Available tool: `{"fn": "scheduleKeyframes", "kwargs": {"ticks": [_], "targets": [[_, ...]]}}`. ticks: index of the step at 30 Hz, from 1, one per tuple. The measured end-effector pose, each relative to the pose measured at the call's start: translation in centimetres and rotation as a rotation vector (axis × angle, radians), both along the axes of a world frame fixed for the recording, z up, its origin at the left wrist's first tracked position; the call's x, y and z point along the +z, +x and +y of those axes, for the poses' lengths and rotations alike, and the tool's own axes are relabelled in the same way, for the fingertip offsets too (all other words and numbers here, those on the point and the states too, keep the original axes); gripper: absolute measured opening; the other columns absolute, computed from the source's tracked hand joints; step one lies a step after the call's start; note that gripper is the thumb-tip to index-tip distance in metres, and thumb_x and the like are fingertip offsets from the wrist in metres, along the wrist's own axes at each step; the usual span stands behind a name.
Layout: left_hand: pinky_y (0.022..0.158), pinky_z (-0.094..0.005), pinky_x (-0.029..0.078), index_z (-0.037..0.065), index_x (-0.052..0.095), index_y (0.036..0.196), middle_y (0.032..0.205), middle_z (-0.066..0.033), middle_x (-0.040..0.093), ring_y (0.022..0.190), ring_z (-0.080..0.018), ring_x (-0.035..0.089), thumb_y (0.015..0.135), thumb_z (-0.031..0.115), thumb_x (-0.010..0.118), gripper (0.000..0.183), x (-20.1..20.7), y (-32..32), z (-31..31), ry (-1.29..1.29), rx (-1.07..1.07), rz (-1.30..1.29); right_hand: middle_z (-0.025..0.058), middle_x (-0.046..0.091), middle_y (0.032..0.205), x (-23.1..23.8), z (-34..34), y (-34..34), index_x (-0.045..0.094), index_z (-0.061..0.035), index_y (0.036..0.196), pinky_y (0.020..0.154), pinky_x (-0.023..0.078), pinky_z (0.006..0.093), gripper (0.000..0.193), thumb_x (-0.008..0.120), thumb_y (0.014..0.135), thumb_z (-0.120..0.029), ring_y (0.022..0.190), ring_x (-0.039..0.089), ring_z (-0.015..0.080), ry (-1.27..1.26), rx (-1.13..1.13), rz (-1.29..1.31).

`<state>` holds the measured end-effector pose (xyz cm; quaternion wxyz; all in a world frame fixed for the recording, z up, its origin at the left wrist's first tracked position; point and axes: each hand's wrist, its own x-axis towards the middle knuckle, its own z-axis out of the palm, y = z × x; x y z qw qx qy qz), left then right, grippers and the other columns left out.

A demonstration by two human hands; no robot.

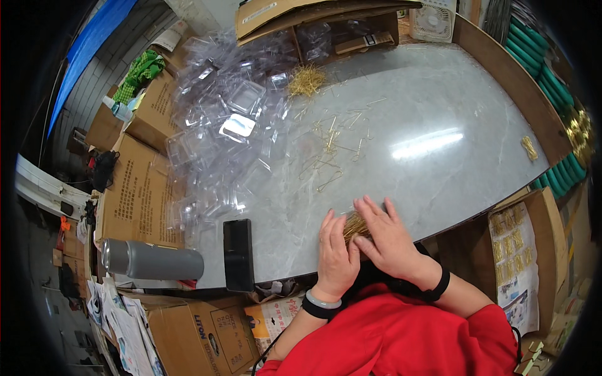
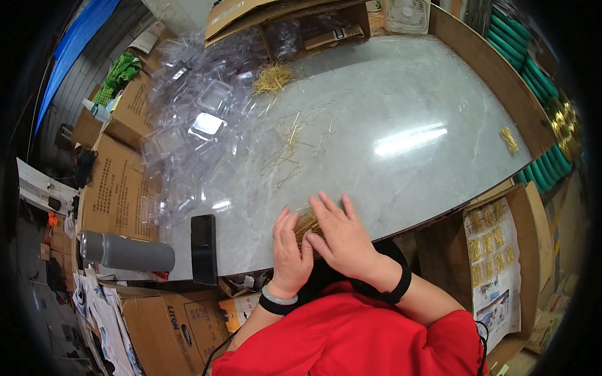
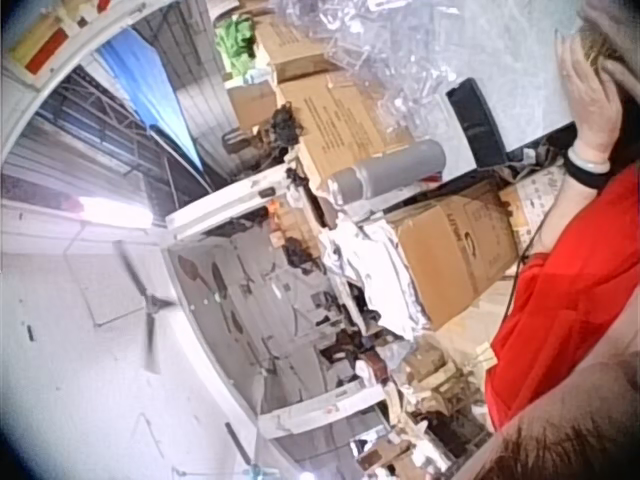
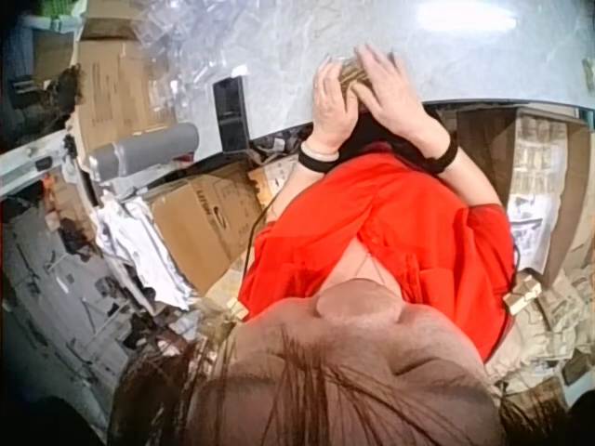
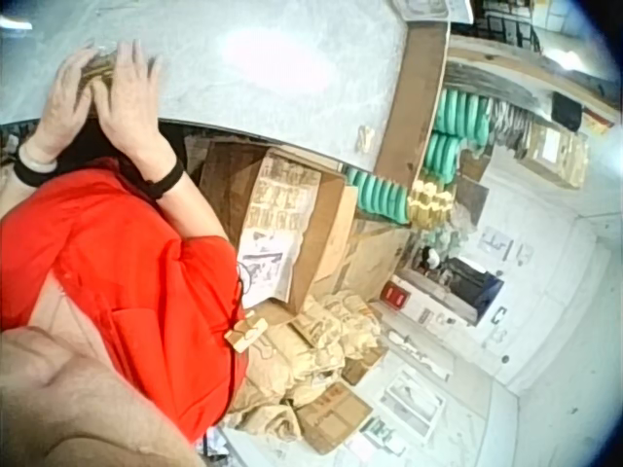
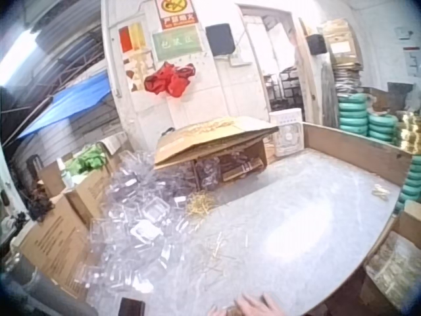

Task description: The recorder is sorting and counting small gold-colored metal components on a workbench.

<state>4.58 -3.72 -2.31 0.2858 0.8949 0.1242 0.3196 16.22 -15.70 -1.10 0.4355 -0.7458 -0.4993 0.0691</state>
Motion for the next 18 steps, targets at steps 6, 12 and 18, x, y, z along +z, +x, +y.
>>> {"fn": "scheduleKeyframes", "kwargs": {"ticks": [6, 12, 18], "targets": [[0.110, -0.0516, 0.040, -0.006, 0.046, 0.138, 0.135, -0.0263, 0.049, 0.135, -0.0457, 0.044, 0.099, 0.010, 0.058, 0.044, 0.1, 0.1, -0.1, 0.011, 0.026, 0.014, 0.0197, 0.061, 0.123, 0.1, -1.3, -0.2, 0.051, 0.0012, 0.133, 0.112, 0.036, 0.0562, 0.049, 0.066, 0.086, -0.003, 0.124, 0.053, 0.0437, 0.230, -0.156, 0.048], [0.109, -0.0518, 0.040, -0.006, 0.050, 0.135, 0.132, -0.0238, 0.050, 0.134, -0.0453, 0.045, 0.099, 0.008, 0.059, 0.039, 0.0, 0.2, 0.1, 0.026, 0.017, 0.022, 0.0123, 0.066, 0.110, -0.5, -1.1, -1.5, 0.057, -0.0031, 0.131, 0.113, 0.036, 0.0546, 0.049, 0.069, 0.083, -0.003, 0.122, 0.058, 0.0373, 0.165, -0.092, -0.280], [0.109, -0.0525, 0.040, -0.002, 0.058, 0.127, 0.128, -0.0209, 0.051, 0.130, -0.0460, 0.047, 0.096, 0.007, 0.062, 0.032, 0.2, 0.2, -0.1, 0.090, 0.060, 0.009, 0.0190, 0.056, 0.124, -0.1, -0.3, -0.9, 0.057, -0.0022, 0.131, 0.100, 0.046, 0.0497, 0.050, 0.074, 0.085, -0.008, 0.112, 0.057, 0.0393, 0.219, -0.170, -0.216]]}}
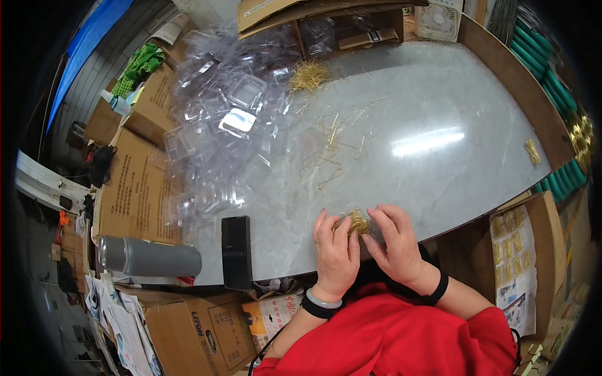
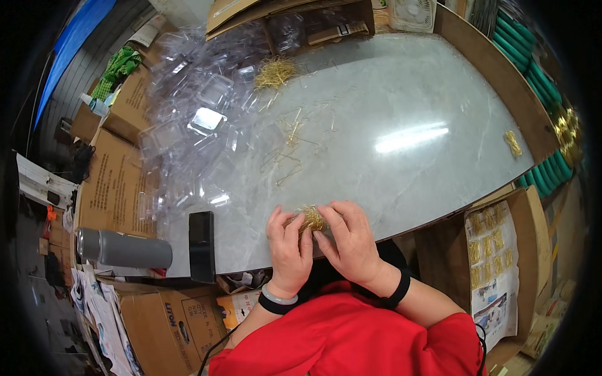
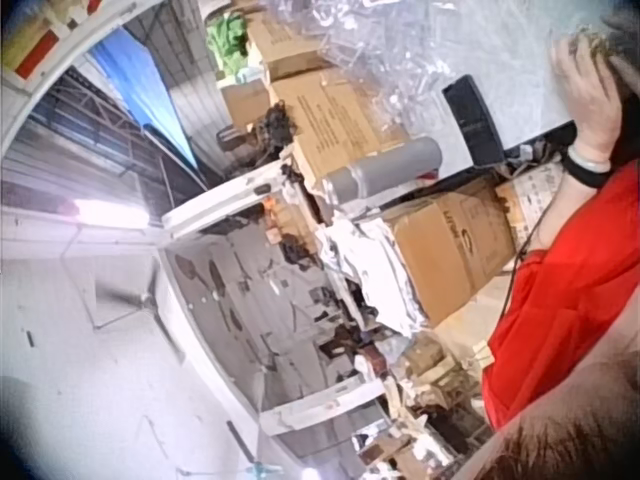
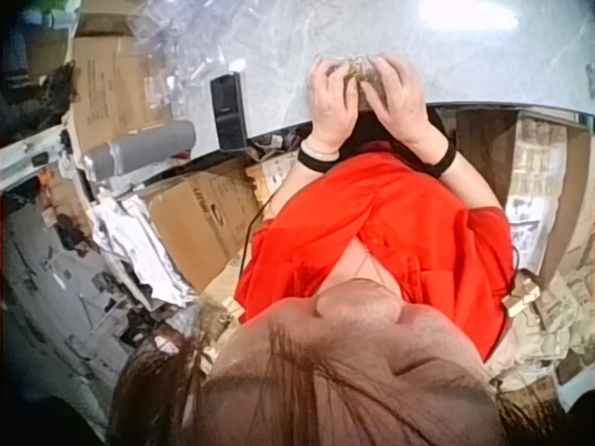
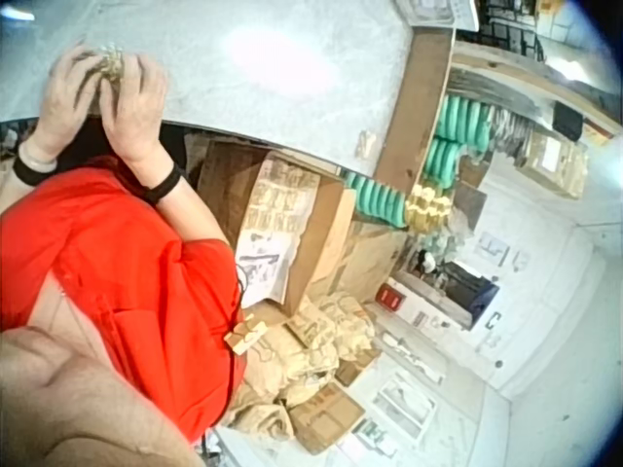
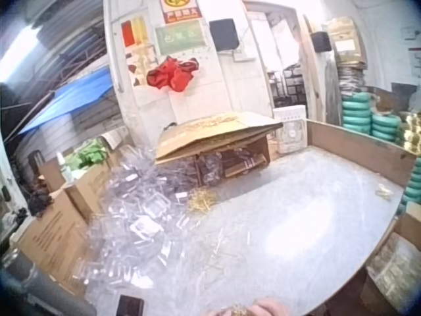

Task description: The recorder is sorting and counting small gold-colored metal components on a workbench.

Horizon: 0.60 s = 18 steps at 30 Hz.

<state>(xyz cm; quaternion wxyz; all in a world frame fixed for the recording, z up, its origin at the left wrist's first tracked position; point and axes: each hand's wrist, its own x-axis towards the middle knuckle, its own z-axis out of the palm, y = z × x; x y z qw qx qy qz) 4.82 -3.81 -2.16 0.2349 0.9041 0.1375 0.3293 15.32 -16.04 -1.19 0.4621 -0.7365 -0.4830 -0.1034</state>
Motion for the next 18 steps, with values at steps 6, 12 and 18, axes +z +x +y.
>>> {"fn": "scheduleKeyframes", "kwargs": {"ticks": [6, 12, 18], "targets": [[0.110, -0.0520, 0.039, 0.000, 0.058, 0.128, 0.126, -0.0201, 0.053, 0.130, -0.0453, 0.046, 0.095, 0.007, 0.063, 0.035, 0.0, 0.0, 0.5, -0.055, -0.031, -0.004, 0.0205, 0.051, 0.133, 0.1, 0.0, -0.1, 0.055, -0.0033, 0.135, 0.095, 0.048, 0.0469, 0.056, 0.075, 0.083, -0.008, 0.112, 0.055, 0.0396, -0.044, 0.060, -0.035], [0.114, -0.0488, 0.035, -0.001, 0.039, 0.147, 0.139, -0.0196, 0.049, 0.136, -0.0372, 0.045, 0.103, 0.020, 0.056, 0.051, -0.5, -1.0, 1.3, -0.523, -0.138, -0.138, 0.0220, 0.043, 0.146, 1.0, -0.4, -0.6, 0.054, -0.0070, 0.139, 0.102, 0.041, 0.0561, 0.068, 0.079, 0.079, -0.024, 0.121, 0.050, 0.0432, -0.198, 0.153, -0.157], [0.124, -0.0448, 0.020, 0.001, 0.026, 0.155, 0.155, -0.0182, 0.035, 0.150, -0.0298, 0.028, 0.105, 0.061, 0.036, 0.078, -1.0, -1.3, 1.4, -1.041, -0.321, -0.339, 0.0200, 0.045, 0.147, 1.2, 2.3, -1.3, 0.058, -0.0121, 0.137, 0.101, 0.042, 0.0520, 0.068, 0.079, 0.075, -0.029, 0.120, 0.049, 0.0426, -0.272, 0.058, -0.184]]}}
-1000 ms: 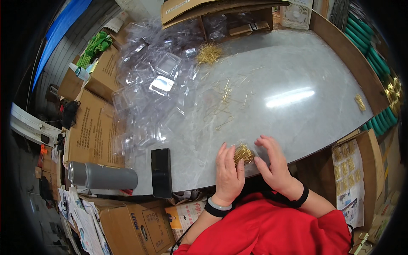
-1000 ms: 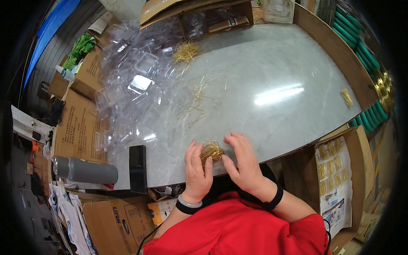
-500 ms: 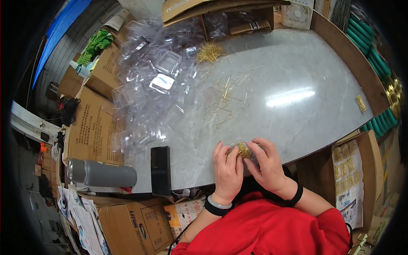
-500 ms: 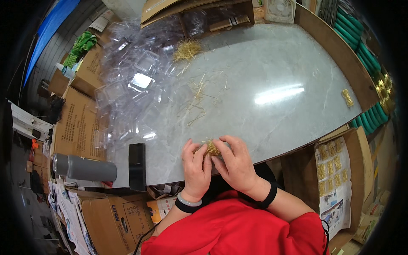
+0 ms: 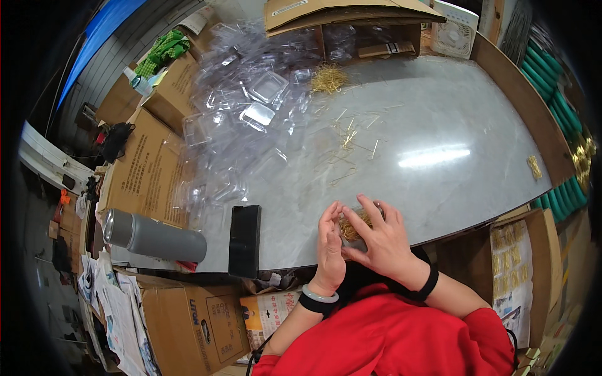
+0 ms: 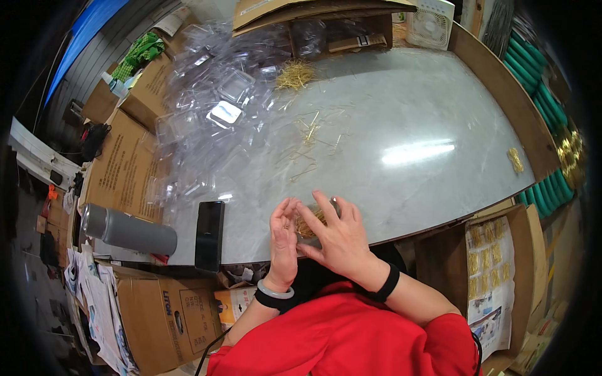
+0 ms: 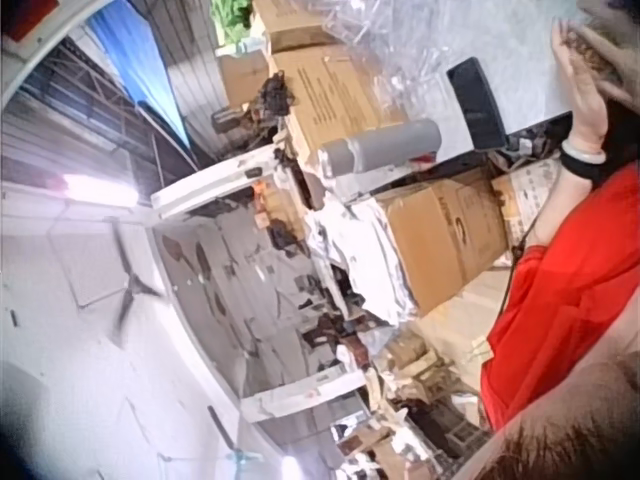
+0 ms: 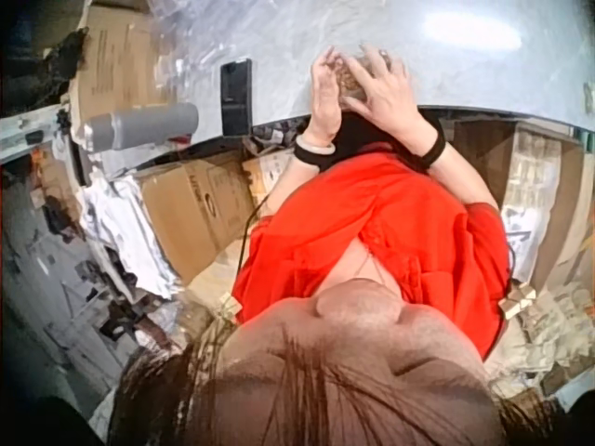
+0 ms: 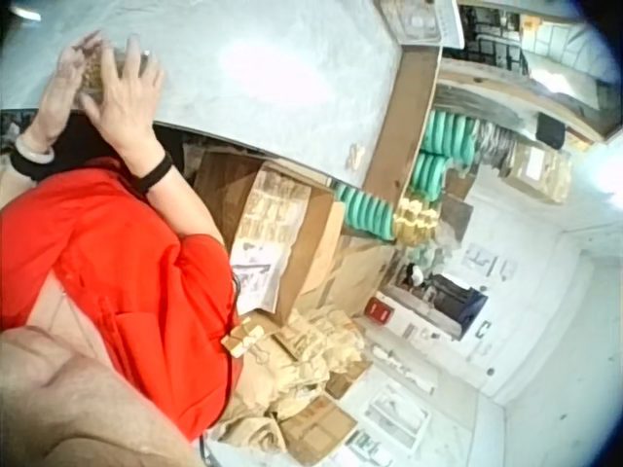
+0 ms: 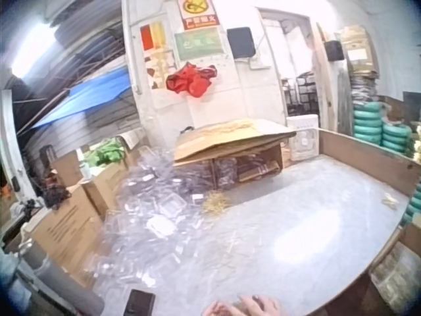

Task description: The recorder is sorting and counting small gold-colored metal components on a workbench.

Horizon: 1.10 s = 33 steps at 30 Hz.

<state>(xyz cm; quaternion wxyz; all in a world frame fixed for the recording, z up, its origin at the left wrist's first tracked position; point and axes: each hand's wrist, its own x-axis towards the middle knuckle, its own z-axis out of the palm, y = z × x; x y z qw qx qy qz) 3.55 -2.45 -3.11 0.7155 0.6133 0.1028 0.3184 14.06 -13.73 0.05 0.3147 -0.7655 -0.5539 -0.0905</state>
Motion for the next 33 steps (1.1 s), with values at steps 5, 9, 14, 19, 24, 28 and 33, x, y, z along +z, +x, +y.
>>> {"fn": "scheduleKeyframes", "kwargs": {"ticks": [5, 9, 14, 19, 24, 28, 33], "targets": [[0.125, -0.0461, 0.018, 0.000, 0.028, 0.154, 0.157, -0.0187, 0.033, 0.151, -0.0294, 0.027, 0.106, 0.062, 0.032, 0.079, 1.4, -0.7, -0.1, 0.014, 0.043, -0.075, 0.0168, 0.048, 0.146, 0.7, -0.5, 0.4, 0.062, -0.0124, 0.134, 0.100, 0.042, 0.0500, 0.063, 0.079, 0.075, -0.028, 0.115, 0.049, 0.0406, 0.066, -0.101, -0.009], [0.123, -0.0463, 0.023, -0.002, 0.039, 0.148, 0.153, -0.0202, 0.040, 0.148, -0.0325, 0.033, 0.109, 0.053, 0.027, 0.069, 0.9, -1.7, 0.8, 0.353, 0.152, 0.083, 0.0171, 0.047, 0.149, -0.2, -0.8, 2.4, 0.064, -0.0148, 0.132, 0.096, 0.043, 0.0491, 0.059, 0.077, 0.076, -0.029, 0.109, 0.051, 0.0395, -0.041, -0.187, -0.093], [0.118, -0.0480, 0.029, -0.005, 0.048, 0.142, 0.148, -0.0234, 0.045, 0.144, -0.0423, 0.037, 0.111, 0.036, 0.037, 0.053, 1.8, -2.0, -0.2, 0.615, 0.173, 0.205, 0.0152, 0.043, 0.153, 0.4, -1.7, 2.0, 0.062, -0.0163, 0.135, 0.094, 0.042, 0.0480, 0.061, 0.076, 0.077, -0.030, 0.107, 0.051, 0.0376, 0.020, -0.199, -0.123], [0.116, -0.0535, 0.031, -0.005, 0.049, 0.143, 0.149, -0.0246, 0.045, 0.143, -0.0475, 0.034, 0.105, 0.027, 0.053, 0.050, 1.7, -1.6, -1.6, 0.872, 0.145, 0.328, 0.0140, 0.044, 0.151, -0.4, -1.7, 2.4, 0.062, -0.0162, 0.136, 0.094, 0.041, 0.0472, 0.062, 0.078, 0.079, -0.033, 0.108, 0.051, 0.0365, -0.081, -0.233, -0.102], [0.115, -0.0592, 0.029, -0.004, 0.050, 0.143, 0.152, -0.0193, 0.044, 0.142, -0.0464, 0.033, 0.102, 0.034, 0.057, 0.057, 1.5, -0.7, -2.5, 1.131, 0.142, 0.430, 0.0146, 0.045, 0.150, -0.6, -2.1, 2.7, 0.062, -0.0158, 0.136, 0.095, 0.042, 0.0468, 0.063, 0.079, 0.078, -0.035, 0.108, 0.051, 0.0356, -0.085, -0.226, -0.077], [0.116, -0.0599, 0.026, -0.004, 0.051, 0.143, 0.153, -0.0161, 0.045, 0.142, -0.0462, 0.033, 0.102, 0.036, 0.058, 0.058, 2.0, 0.2, -2.5, 1.171, 0.133, 0.455, 0.0156, 0.045, 0.149, -0.7, -2.4, 2.8, 0.061, -0.0151, 0.135, 0.094, 0.042, 0.0467, 0.063, 0.079, 0.078, -0.034, 0.108, 0.051, 0.0356, -0.078, -0.221, -0.060], [0.119, -0.0542, 0.026, -0.005, 0.049, 0.145, 0.152, -0.0192, 0.045, 0.143, -0.0435, 0.036, 0.103, 0.030, 0.056, 0.055, 2.0, 1.1, -2.0, 1.142, 0.021, 0.433, 0.0166, 0.047, 0.147, -0.7, -2.2, 3.1, 0.062, -0.0142, 0.134, 0.094, 0.043, 0.0469, 0.063, 0.080, 0.077, -0.032, 0.107, 0.052, 0.0357, -0.066, -0.273, -0.037]]}}
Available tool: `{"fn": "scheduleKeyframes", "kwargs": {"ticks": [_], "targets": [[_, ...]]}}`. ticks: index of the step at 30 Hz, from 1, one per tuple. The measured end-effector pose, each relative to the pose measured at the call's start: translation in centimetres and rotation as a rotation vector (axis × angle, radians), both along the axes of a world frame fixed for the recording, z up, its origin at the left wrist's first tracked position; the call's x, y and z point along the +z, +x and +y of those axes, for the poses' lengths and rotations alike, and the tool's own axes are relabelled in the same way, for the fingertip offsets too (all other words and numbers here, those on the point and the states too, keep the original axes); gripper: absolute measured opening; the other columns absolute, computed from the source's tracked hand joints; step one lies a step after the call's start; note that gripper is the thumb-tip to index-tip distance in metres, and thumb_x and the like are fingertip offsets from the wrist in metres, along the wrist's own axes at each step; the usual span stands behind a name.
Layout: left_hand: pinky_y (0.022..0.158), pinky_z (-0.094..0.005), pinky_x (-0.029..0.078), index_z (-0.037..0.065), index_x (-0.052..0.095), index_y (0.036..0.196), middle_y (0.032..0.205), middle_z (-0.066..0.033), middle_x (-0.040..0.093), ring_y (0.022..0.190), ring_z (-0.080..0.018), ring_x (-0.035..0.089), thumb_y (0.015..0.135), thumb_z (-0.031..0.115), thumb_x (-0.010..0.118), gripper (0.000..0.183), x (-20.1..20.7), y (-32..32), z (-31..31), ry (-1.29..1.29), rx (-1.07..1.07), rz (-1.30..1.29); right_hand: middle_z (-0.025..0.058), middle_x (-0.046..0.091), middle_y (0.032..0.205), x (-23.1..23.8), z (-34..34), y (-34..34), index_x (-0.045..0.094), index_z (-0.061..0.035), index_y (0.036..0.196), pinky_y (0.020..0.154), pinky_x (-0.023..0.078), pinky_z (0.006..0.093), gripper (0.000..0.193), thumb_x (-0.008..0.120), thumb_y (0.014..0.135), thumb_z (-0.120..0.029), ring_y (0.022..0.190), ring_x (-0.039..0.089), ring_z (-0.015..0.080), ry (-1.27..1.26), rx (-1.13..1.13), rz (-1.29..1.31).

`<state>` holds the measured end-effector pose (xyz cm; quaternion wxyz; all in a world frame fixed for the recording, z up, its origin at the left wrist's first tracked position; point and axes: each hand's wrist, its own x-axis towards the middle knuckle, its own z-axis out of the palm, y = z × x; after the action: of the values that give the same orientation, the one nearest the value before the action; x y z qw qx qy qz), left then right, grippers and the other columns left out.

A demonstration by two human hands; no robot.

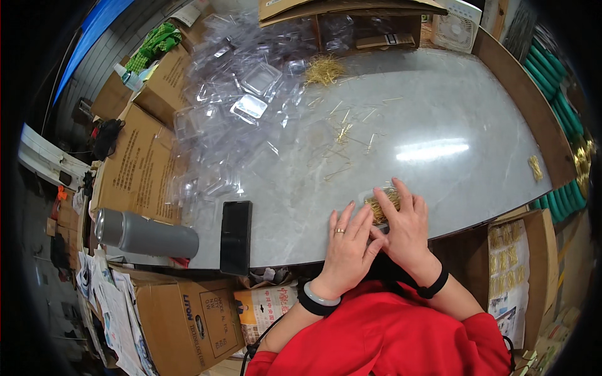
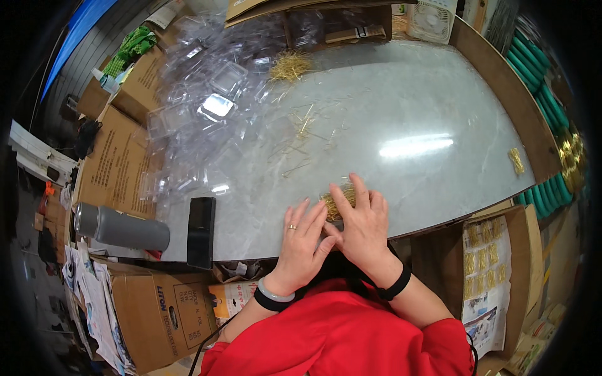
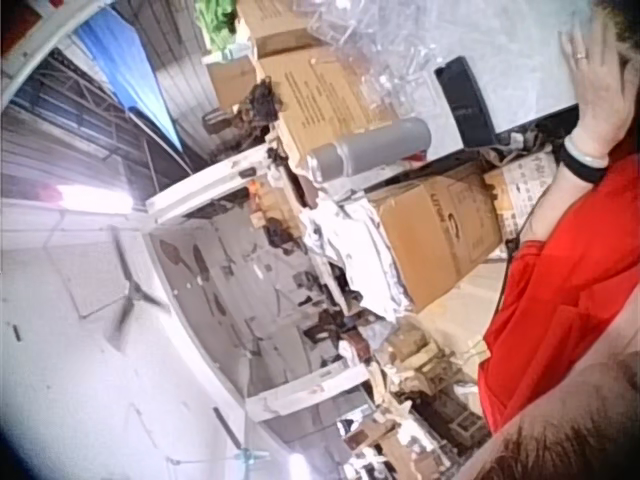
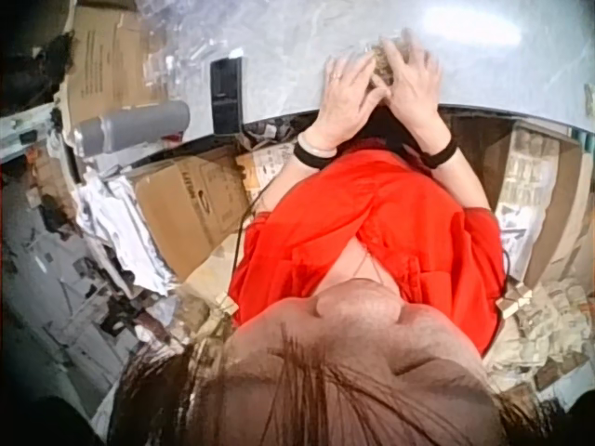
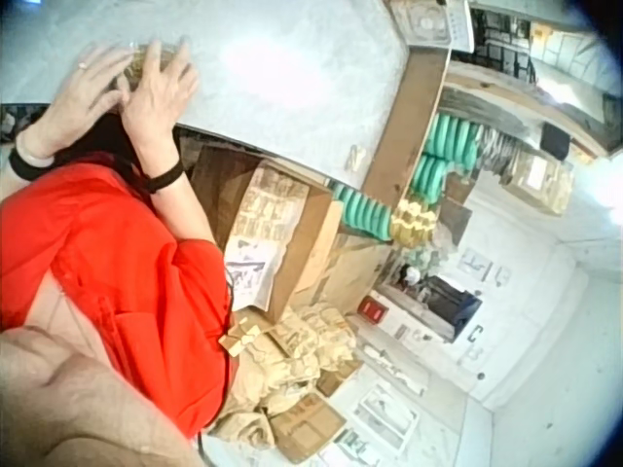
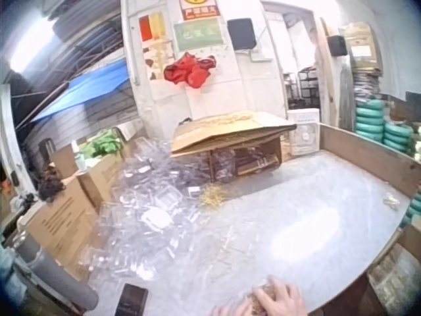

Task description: The recorder is sorting and counting small gold-colored metal components on a workbench.

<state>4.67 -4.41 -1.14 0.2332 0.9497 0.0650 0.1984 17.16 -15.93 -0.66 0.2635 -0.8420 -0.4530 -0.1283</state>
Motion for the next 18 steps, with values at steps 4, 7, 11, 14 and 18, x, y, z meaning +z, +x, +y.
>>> {"fn": "scheduleKeyframes", "kwargs": {"ticks": [4, 7, 11, 14, 18], "targets": [[0.119, -0.0505, 0.030, -0.007, 0.045, 0.146, 0.150, -0.0237, 0.044, 0.143, -0.0431, 0.037, 0.103, 0.017, 0.053, 0.050, -0.2, -0.4, 0.3, -0.376, 0.016, -0.190, 0.0157, 0.048, 0.147, 0.8, -0.3, 0.2, 0.062, -0.0138, 0.134, 0.093, 0.043, 0.0459, 0.063, 0.079, 0.076, -0.033, 0.107, 0.052, 0.0357, 0.077, 0.008, 0.011], [0.119, -0.0467, 0.030, -0.008, 0.041, 0.148, 0.152, -0.0263, 0.043, 0.147, -0.0429, 0.035, 0.104, 0.014, 0.051, 0.050, -0.1, -0.8, 0.2, -0.386, 0.047, -0.203, 0.0144, 0.047, 0.148, 0.4, -0.7, 0.4, 0.061, -0.0133, 0.135, 0.097, 0.041, 0.0473, 0.065, 0.078, 0.077, -0.036, 0.111, 0.051, 0.0364, 0.008, -0.008, -0.040], [0.120, -0.0489, 0.028, -0.008, 0.035, 0.151, 0.155, -0.0264, 0.037, 0.148, -0.0446, 0.031, 0.104, 0.017, 0.052, 0.056, -0.2, 0.3, -0.1, -0.192, 0.067, -0.091, 0.0151, 0.041, 0.153, 0.3, -1.0, 0.0, 0.051, -0.0132, 0.146, 0.110, 0.033, 0.0531, 0.073, 0.075, 0.080, -0.033, 0.133, 0.040, 0.0418, -0.105, 0.012, 0.032], [0.121, -0.0509, 0.026, -0.007, 0.032, 0.152, 0.157, -0.0266, 0.033, 0.148, -0.0453, 0.029, 0.104, 0.019, 0.053, 0.059, 0.1, 1.4, -0.3, -0.100, 0.059, -0.060, 0.0169, 0.035, 0.158, 1.0, -1.5, 0.4, 0.041, -0.0102, 0.153, 0.119, 0.023, 0.0557, 0.080, 0.072, 0.082, -0.029, 0.146, 0.027, 0.0471, -0.041, 0.132, 0.208], [0.121, -0.0520, 0.027, -0.006, 0.035, 0.150, 0.156, -0.0273, 0.034, 0.147, -0.0465, 0.029, 0.103, 0.019, 0.054, 0.057, 0.4, 2.8, -0.1, -0.073, 0.028, -0.058, 0.0196, 0.034, 0.160, 0.1, -2.8, 3.0, 0.032, -0.0041, 0.156, 0.124, 0.015, 0.0545, 0.078, 0.065, 0.087, -0.023, 0.152, 0.019, 0.0454, 0.243, 0.318, 0.638]]}}
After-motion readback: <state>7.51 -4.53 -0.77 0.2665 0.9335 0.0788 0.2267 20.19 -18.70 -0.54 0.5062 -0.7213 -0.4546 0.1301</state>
